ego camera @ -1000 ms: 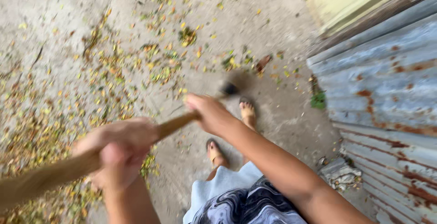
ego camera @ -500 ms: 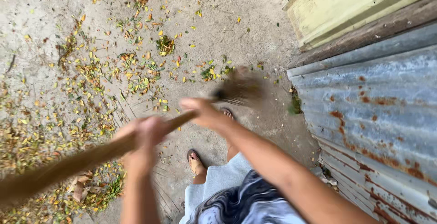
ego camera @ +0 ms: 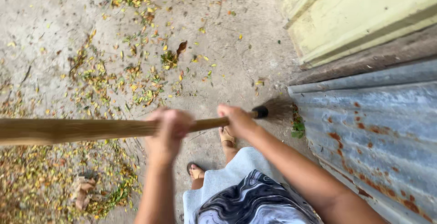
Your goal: The person sweeps fallen leaves and debris across the outdoor concrete ground using a broom.
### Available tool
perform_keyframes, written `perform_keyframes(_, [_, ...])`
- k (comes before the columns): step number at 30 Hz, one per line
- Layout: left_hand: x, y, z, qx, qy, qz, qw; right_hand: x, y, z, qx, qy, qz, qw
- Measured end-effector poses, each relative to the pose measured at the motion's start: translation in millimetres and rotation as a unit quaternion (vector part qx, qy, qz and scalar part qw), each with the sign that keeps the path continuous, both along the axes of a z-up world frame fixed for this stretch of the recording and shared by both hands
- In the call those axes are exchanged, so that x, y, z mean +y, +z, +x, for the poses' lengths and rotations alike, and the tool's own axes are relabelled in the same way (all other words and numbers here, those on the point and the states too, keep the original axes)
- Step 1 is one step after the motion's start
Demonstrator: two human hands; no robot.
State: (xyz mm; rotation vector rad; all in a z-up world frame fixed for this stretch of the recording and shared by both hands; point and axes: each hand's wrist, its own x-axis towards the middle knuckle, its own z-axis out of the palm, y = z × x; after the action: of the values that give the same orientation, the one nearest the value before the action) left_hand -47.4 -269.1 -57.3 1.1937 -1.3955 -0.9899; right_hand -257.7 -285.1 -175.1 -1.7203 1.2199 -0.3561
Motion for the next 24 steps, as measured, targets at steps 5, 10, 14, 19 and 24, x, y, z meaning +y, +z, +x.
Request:
perform_keyframes(5, [19, 57, 24, -0.05, 0.112, 0.076, 0.989, -31, 27, 49, -0.16, 0.015, -0.055, 0.986])
perform_keyframes(10, [1, 100, 83, 0.266, -0.155, -0.158, 0.938, -21, 74, 74, -0.105, 0.058, -0.09, 0.989])
perform_keyframes(14, [-5, 24, 71, 0.27, -0.013, -0.012, 0.963, -19, 11, 56, -0.152, -0.232, 0.354, 0.893])
perform_keyframes(19, [-21, -29, 83, 0.326, 0.023, 0.089, 0.941, -45, -60, 84, 0.033, 0.054, -0.033, 0.997])
perform_keyframes(24, [-23, 16, 167, 0.0, 0.193, 0.024, 0.981, -114, -48, 259, -0.154, 0.122, -0.068, 0.978])
